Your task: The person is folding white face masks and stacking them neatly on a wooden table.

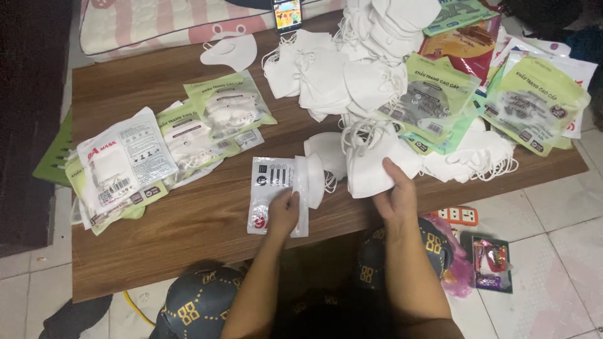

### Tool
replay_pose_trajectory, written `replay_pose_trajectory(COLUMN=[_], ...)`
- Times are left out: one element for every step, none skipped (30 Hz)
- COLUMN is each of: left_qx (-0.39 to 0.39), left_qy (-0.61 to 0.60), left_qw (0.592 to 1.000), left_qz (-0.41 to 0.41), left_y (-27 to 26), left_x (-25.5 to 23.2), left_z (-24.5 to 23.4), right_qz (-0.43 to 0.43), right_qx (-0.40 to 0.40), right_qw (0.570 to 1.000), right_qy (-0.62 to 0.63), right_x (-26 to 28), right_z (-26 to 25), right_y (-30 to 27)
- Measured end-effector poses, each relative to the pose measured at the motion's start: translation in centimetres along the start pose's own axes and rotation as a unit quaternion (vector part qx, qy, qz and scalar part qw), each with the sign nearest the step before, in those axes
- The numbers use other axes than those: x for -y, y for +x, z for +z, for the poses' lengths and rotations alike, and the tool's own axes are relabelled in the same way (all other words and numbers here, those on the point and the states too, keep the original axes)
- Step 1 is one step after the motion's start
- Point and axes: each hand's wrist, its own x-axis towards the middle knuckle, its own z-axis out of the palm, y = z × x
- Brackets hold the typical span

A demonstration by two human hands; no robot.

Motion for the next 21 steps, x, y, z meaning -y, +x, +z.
replay_pose_trajectory(left_qx=[0.0,0.003,0.005,0.005,0.003,0.0,0.001,0.017,0.032,0.032,0.038,0.044,0.043,0.058,0.074,0.074,0.078,0.082,0.081,0.085,0.089], left_qy=[-0.001,-0.015,-0.03,-0.03,-0.044,-0.057,-0.058,-0.09,-0.122,-0.123,-0.132,-0.14,-0.141,-0.174,-0.206,-0.206,-0.201,-0.196,-0.196,-0.131,-0.065], left_qw=[1.0,1.0,0.999,0.999,0.999,0.998,0.998,0.996,0.992,0.992,0.991,0.989,0.989,0.983,0.976,0.975,0.976,0.976,0.976,0.987,0.994], left_qz=[-0.001,-0.008,-0.017,-0.02,0.0,0.02,0.019,0.005,-0.009,-0.011,0.001,0.013,0.013,-0.002,-0.018,-0.018,-0.033,-0.047,-0.046,-0.038,-0.028], left_y=[0.0,0.0,-0.2,0.1,0.2,0.3,-0.2,-0.7,-1.3,-1.3,-1.0,-0.7,-1.1,-1.4,-1.9,-2.4,-2.7,-3.1,-2.4,-1.8,-1.0], left_x=[-0.2,-0.3,-0.4,0.3,1.1,1.8,0.7,-0.5,-1.6,-1.2,-0.8,-0.4,-1.5,-2.5,-3.5,-4.7,-5.9,-7.1,-5.8,-4.6,-3.3], left_z=[0.2,0.4,0.5,0.8,1.0,1.2,0.5,-0.3,-1.0,-0.9,-0.8,-0.7,-1.5,-2.3,-3.0,-3.2,-3.5,-3.8,-2.9,-1.9,-0.9], right_qz=[0.001,0.004,0.01,0.013,0.011,0.01,0.01,0.007,0.005,0.007,0.017,0.028,0.028,0.029,0.031,0.031,0.032,0.032,0.031,0.066,0.1], right_qx=[-0.001,0.005,0.009,0.007,0.02,0.032,0.031,0.036,0.042,0.041,0.049,0.058,0.058,0.062,0.065,0.064,0.071,0.078,0.079,0.063,0.047], right_qw=[1.0,1.0,1.0,1.0,0.999,0.999,0.999,0.999,0.999,0.999,0.998,0.998,0.998,0.998,0.997,0.997,0.997,0.996,0.996,0.995,0.99], right_qy=[-0.001,0.007,0.013,0.012,0.024,0.037,0.036,0.031,0.025,0.024,0.023,0.021,0.021,0.013,0.005,0.005,0.002,-0.002,-0.002,-0.043,-0.083], right_x=[0.0,-0.1,-0.3,-0.2,-0.1,-0.1,-0.3,-0.5,-0.8,-0.7,-0.6,-0.5,-0.5,-0.5,-0.5,-0.8,-1.1,-1.3,-1.8,-2.2,-2.6], right_z=[-0.2,-0.5,-0.8,-0.5,-0.4,-0.2,-0.6,-1.0,-1.5,-1.4,-1.1,-0.8,-0.8,-0.9,-1.0,-1.5,-1.8,-2.2,-3.1,-4.0,-4.8], right_y=[0.3,0.6,0.8,0.8,0.8,0.7,1.0,1.3,1.5,1.3,1.3,1.3,1.3,1.3,1.3,1.5,1.8,2.0,2.5,2.9,3.4])
